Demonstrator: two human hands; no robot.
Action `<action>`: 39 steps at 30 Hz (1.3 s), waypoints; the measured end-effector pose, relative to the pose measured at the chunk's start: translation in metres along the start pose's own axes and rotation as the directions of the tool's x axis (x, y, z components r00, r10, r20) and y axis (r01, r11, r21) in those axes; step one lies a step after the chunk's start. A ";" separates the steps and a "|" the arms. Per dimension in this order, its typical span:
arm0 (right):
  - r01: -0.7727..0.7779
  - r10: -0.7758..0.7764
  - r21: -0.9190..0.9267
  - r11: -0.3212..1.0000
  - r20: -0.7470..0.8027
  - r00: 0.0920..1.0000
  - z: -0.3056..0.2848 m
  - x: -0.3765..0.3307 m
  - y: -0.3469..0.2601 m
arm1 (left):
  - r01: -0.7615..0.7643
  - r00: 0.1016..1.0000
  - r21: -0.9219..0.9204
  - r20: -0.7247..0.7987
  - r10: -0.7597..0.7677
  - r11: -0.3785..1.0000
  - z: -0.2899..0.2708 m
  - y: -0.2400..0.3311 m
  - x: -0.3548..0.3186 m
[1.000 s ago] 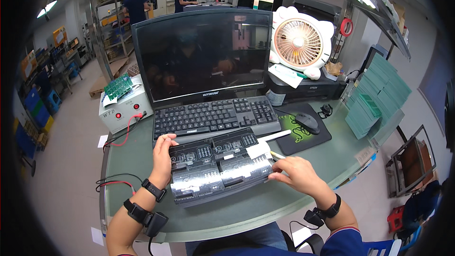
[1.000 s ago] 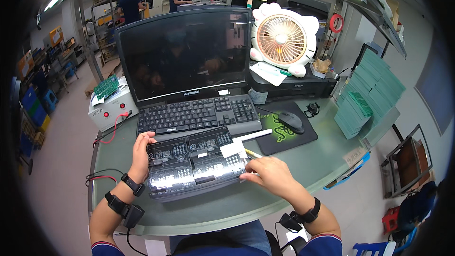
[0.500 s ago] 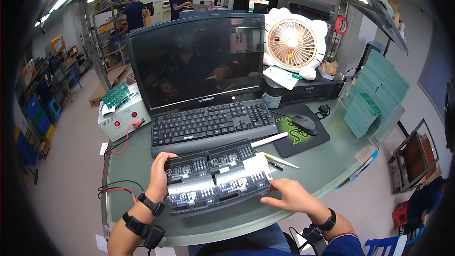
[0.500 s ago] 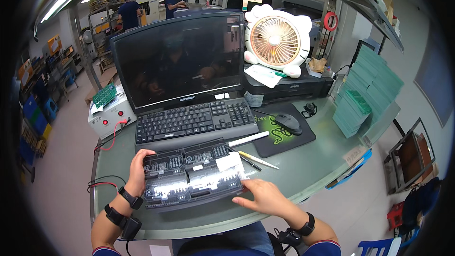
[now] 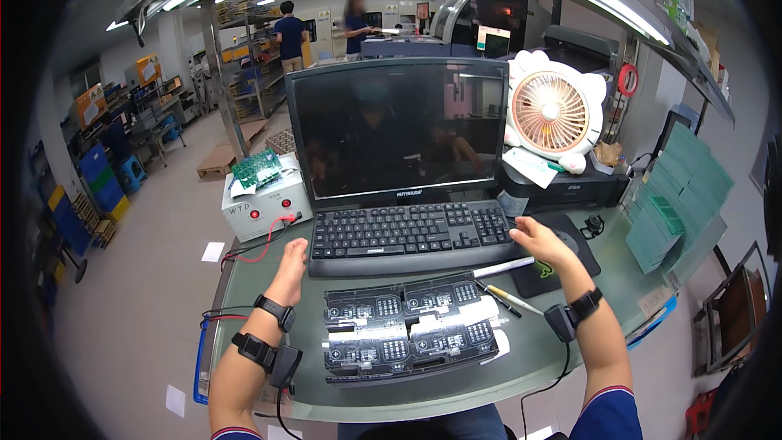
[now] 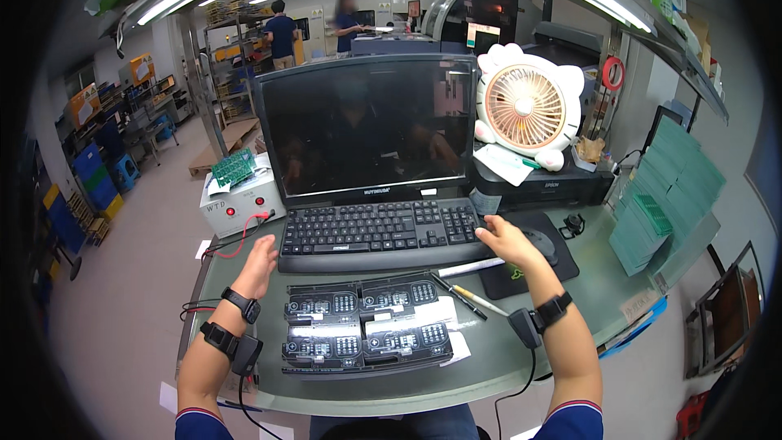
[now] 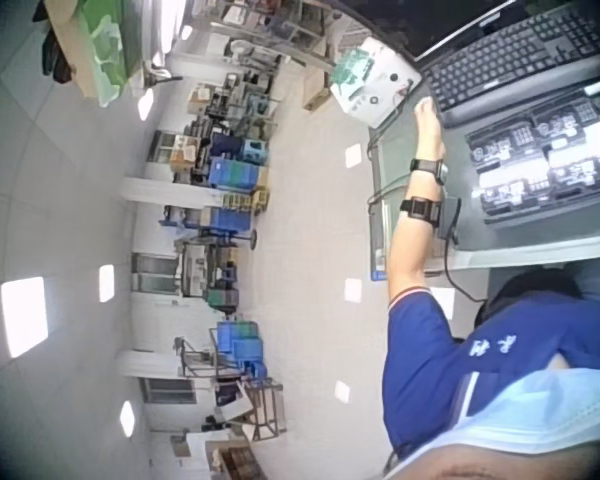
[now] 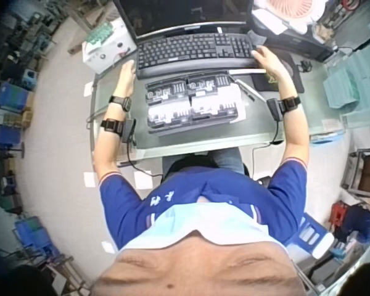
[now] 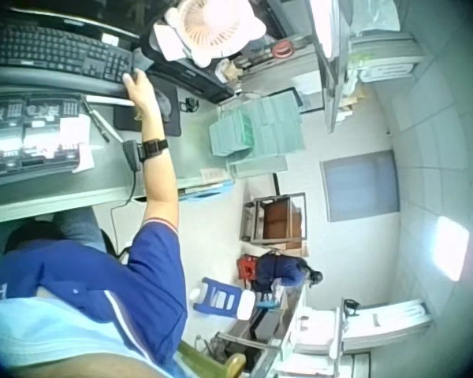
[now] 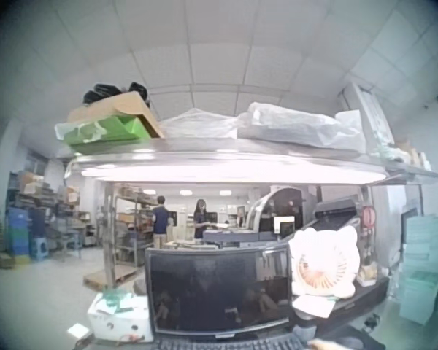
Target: Test the electrical components of a circuit board using a multimeter and specialized testing tools while referencing a computer monitor.
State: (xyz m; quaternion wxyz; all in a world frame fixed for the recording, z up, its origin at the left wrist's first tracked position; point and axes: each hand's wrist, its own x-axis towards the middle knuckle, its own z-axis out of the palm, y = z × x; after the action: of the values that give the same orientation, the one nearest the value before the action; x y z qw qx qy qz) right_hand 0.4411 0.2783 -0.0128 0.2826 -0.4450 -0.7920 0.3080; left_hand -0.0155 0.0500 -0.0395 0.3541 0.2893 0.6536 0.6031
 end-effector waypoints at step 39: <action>0.047 0.880 0.999 -0.020 -0.005 0.476 0.138 0.161 -0.144 | -0.962 0.243 0.260 0.954 0.178 -0.081 0.095 0.059 -0.181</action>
State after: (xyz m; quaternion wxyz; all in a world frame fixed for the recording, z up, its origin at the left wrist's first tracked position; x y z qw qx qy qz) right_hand 0.1934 0.3277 0.0319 0.6309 -0.4810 -0.0164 0.6085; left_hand 0.1639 -0.0336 0.0379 -0.0171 0.9010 0.4289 0.0631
